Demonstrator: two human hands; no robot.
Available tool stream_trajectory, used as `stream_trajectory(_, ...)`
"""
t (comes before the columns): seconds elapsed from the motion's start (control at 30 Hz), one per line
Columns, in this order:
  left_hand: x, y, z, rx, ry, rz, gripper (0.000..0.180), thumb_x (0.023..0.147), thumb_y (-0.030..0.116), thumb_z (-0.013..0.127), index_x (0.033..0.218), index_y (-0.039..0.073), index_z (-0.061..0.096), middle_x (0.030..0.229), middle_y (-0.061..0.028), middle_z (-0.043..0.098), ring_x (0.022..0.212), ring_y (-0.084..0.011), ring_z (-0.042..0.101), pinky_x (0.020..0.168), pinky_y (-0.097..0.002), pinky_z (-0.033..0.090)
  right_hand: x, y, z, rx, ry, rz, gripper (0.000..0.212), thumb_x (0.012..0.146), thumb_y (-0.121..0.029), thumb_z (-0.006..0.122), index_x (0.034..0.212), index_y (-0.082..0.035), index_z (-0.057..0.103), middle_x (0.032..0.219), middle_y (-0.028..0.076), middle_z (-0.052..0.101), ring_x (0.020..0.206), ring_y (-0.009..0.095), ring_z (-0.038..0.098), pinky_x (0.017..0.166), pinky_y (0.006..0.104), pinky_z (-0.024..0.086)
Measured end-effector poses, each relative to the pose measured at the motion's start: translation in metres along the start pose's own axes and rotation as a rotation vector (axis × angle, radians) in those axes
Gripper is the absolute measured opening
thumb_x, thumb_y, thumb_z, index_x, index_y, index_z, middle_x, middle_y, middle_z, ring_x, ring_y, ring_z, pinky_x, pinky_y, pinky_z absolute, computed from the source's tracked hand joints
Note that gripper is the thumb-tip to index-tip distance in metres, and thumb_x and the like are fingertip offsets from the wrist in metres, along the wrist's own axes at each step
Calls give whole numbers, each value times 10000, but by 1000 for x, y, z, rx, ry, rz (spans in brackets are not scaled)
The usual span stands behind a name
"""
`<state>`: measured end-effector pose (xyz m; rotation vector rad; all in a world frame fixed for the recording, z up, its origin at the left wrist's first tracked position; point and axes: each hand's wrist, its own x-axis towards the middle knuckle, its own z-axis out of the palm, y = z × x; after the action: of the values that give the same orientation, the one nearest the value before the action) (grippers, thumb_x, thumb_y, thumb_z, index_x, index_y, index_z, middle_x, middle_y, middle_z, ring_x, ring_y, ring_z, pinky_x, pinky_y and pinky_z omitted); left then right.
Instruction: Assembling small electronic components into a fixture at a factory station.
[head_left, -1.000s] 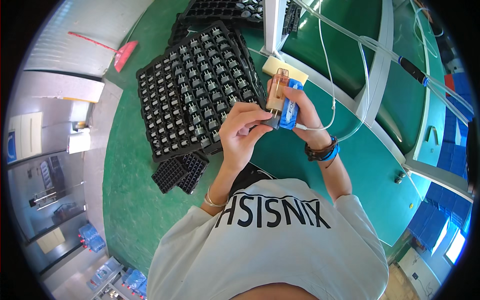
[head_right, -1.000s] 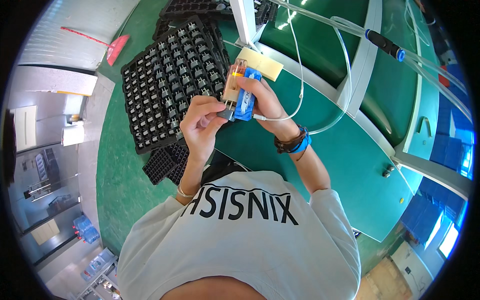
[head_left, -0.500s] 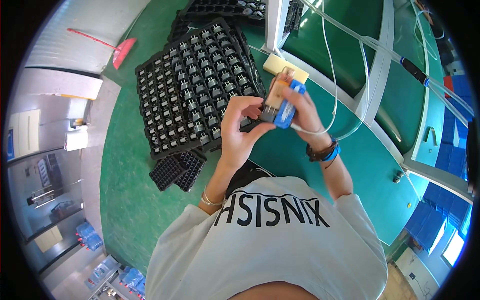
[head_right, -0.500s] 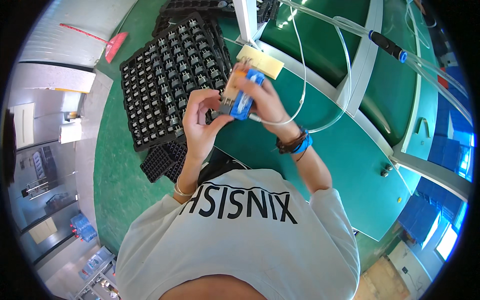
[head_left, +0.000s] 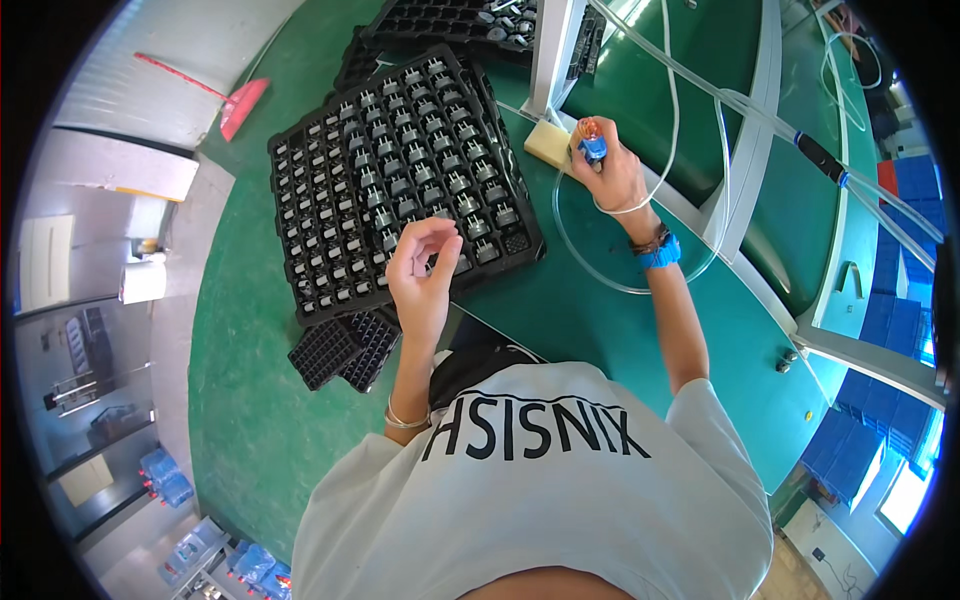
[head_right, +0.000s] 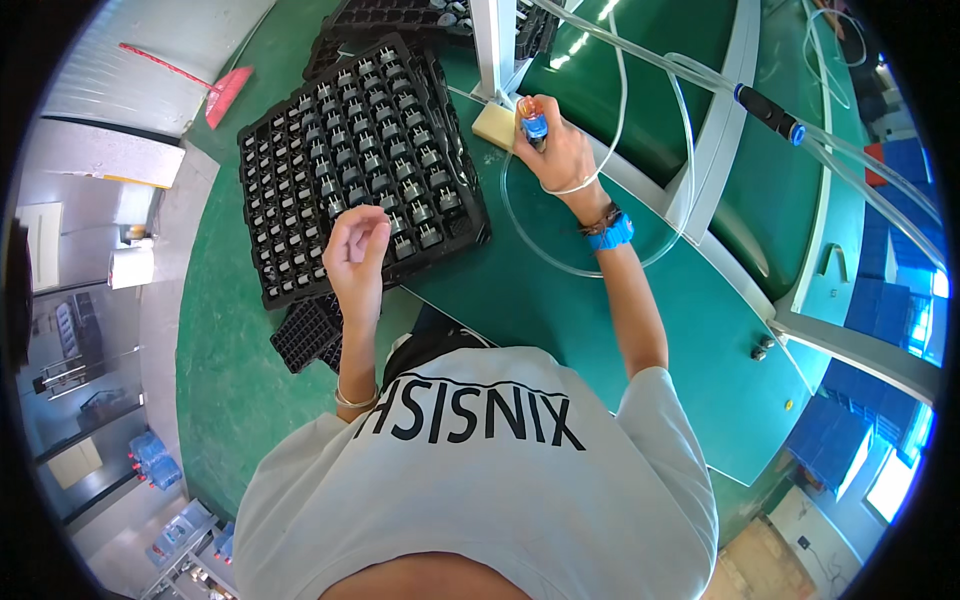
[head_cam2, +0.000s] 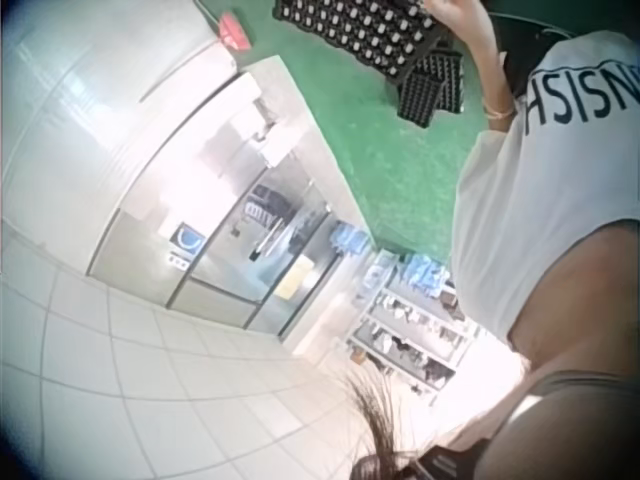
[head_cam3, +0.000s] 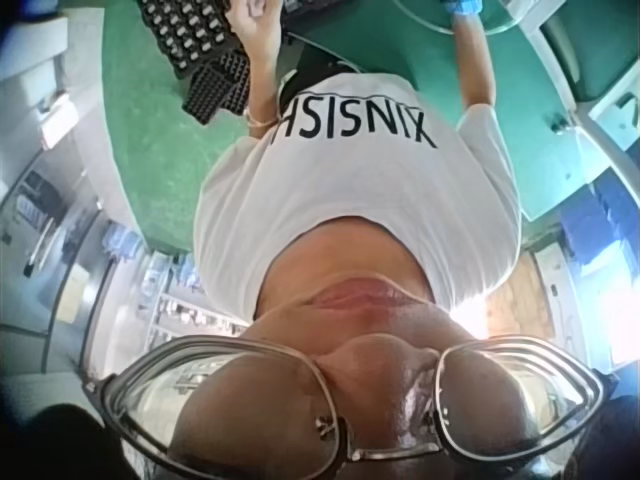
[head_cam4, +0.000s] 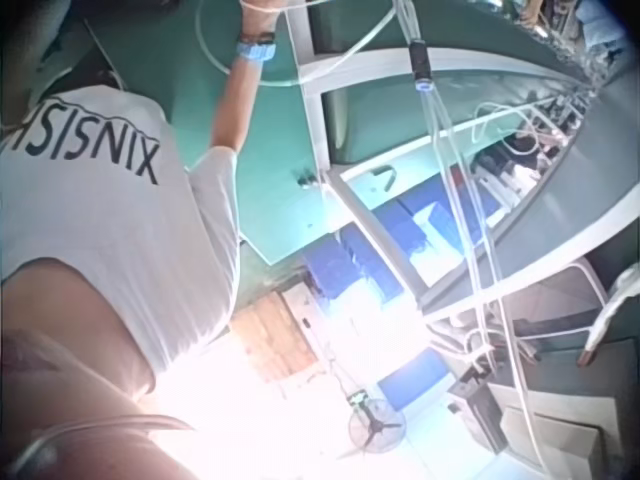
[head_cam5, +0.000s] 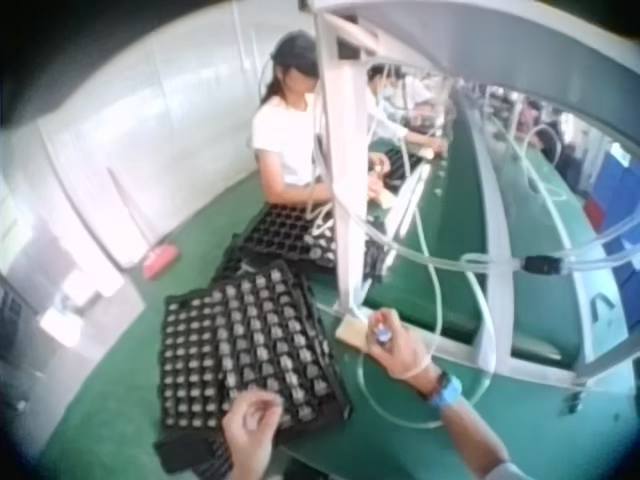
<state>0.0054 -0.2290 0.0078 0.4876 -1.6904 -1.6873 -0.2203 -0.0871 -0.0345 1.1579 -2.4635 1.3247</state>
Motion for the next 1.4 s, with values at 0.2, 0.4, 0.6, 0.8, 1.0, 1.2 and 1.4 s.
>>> stream_trajectory(0.2, 6, 7, -6, 624, -364, 13, 142, 750, -7, 628, 887, 17, 602, 871, -65, 567, 756, -161, 570, 683, -254, 441, -1, -5, -6, 11, -49, 29, 490, 753, -213, 682, 1135, -59, 416, 857, 208, 603, 772, 391, 602, 659, 406, 481)
stream_trajectory(0.4, 14, 4, -5, 857, -527, 136, 174, 733, 61, 663, 891, 25, 601, 869, -80, 534, 735, -253, 551, 686, -323, 450, -2, 5, -4, 26, -93, 47, 629, 677, -267, 774, 1145, -55, 411, 943, 203, 587, 838, 382, 593, 701, 396, 479)
stream_trajectory(0.6, 21, 7, 0, 933, -615, 106, 152, 729, 77, 665, 852, 30, 588, 826, -85, 512, 769, -258, 547, 690, -346, 453, -3, 11, -1, 39, -64, -13, 654, 661, -303, 781, 1134, -44, 410, 962, 212, 582, 829, 391, 588, 693, 402, 481)
stream_trajectory(0.8, 18, 4, 7, 1027, -673, 201, 182, 698, 43, 664, 832, 20, 543, 866, -97, 509, 814, -263, 533, 687, -363, 460, -1, 0, -5, 49, -49, 47, 585, 682, -274, 770, 1111, -49, 443, 964, 199, 577, 862, 377, 583, 734, 389, 473)
stream_trajectory(1.0, 21, 14, 0, 633, -567, -65, 194, 747, -23, 596, 882, 12, 461, 900, -106, 527, 744, -197, 552, 727, -260, 458, 8, 18, 2, 154, 50, 97, 321, 789, -184, 655, 1015, -15, 502, 907, 138, 581, 824, 231, 584, 756, 305, 463)
stream_trajectory(1.2, 17, 16, -19, -150, -576, -298, 200, 742, -15, 482, 919, 46, 409, 920, -107, 557, 833, -156, 527, 788, -301, 436, 52, 95, -36, -57, 354, 335, 347, 820, -277, 596, 1031, -9, 529, 852, 160, 611, 772, 244, 623, 685, 312, 487)
stream_trajectory(1.4, 10, 22, -3, -390, -550, -239, 255, 780, 31, 516, 994, 85, 388, 897, -100, 535, 802, -153, 500, 740, -276, 414, 70, 156, -47, -419, 477, 179, 319, 824, -291, 576, 1034, -51, 577, 934, 165, 630, 823, 343, 609, 689, 401, 497)
